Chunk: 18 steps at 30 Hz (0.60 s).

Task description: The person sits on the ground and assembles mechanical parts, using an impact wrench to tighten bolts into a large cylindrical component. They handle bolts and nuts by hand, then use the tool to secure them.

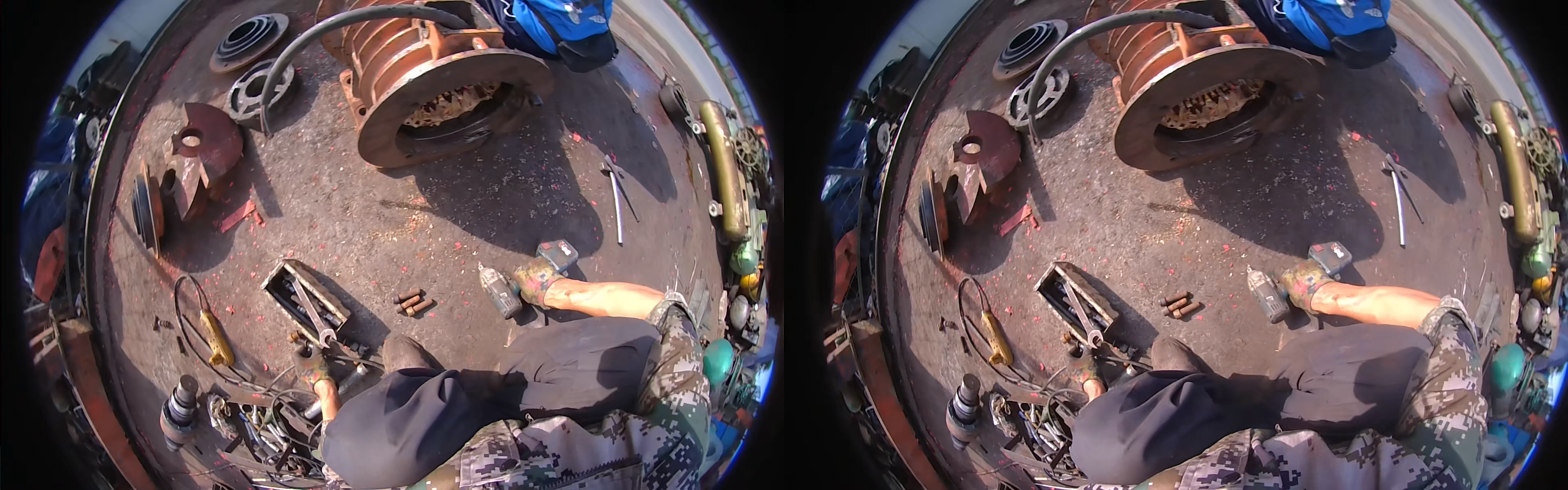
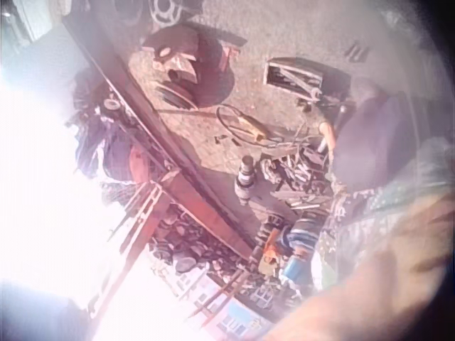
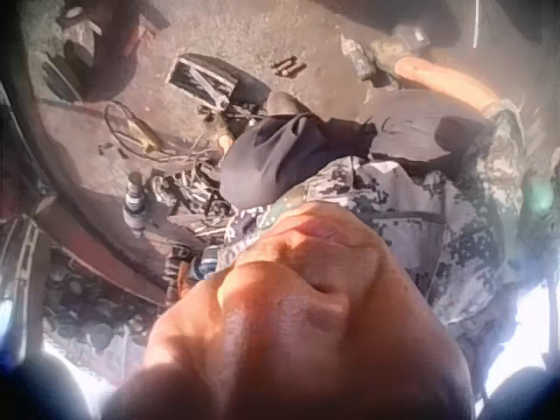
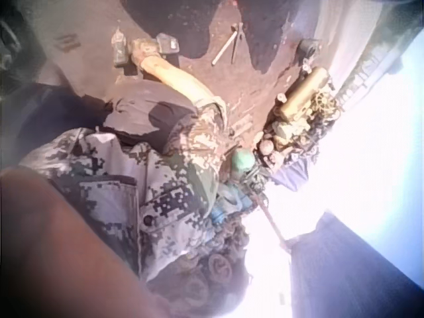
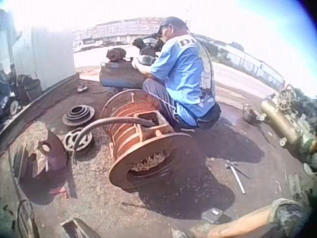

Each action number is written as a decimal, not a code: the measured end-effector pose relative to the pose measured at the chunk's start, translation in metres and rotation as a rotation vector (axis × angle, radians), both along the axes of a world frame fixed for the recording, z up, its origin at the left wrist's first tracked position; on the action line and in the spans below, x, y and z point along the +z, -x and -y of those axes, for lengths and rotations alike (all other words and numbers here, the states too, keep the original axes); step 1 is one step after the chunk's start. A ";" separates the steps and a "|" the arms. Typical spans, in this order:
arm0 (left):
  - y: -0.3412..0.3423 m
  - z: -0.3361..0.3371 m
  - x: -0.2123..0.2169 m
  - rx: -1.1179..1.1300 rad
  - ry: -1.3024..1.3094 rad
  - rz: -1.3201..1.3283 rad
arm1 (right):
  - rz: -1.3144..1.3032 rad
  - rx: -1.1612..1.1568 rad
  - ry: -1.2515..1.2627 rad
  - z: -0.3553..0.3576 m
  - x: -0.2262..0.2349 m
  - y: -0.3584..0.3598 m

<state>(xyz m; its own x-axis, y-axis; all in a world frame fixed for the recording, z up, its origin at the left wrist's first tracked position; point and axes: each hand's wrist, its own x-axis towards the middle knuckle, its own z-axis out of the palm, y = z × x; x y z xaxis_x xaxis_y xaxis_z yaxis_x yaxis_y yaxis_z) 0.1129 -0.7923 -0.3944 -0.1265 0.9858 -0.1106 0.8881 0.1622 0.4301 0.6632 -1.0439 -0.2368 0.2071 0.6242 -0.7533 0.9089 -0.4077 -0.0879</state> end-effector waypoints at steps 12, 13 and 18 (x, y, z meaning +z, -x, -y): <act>-0.050 -0.010 0.059 0.034 0.048 -0.019 | -0.136 0.082 0.073 0.043 -0.015 -0.003; -0.054 -0.009 0.068 0.040 0.033 0.012 | -0.149 0.084 0.082 0.040 -0.015 -0.004; -0.094 -0.004 0.125 0.059 -0.032 0.316 | -0.191 0.010 0.105 -0.006 0.024 -0.015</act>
<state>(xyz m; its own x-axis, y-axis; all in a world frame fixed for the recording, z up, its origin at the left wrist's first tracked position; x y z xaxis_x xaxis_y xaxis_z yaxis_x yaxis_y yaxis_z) 0.2072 -0.7888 -0.2698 -0.1479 0.9814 -0.1226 0.6991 0.1915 0.6889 0.6784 -1.0380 -0.2132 0.0483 0.5414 -0.8394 0.8840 -0.4144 -0.2165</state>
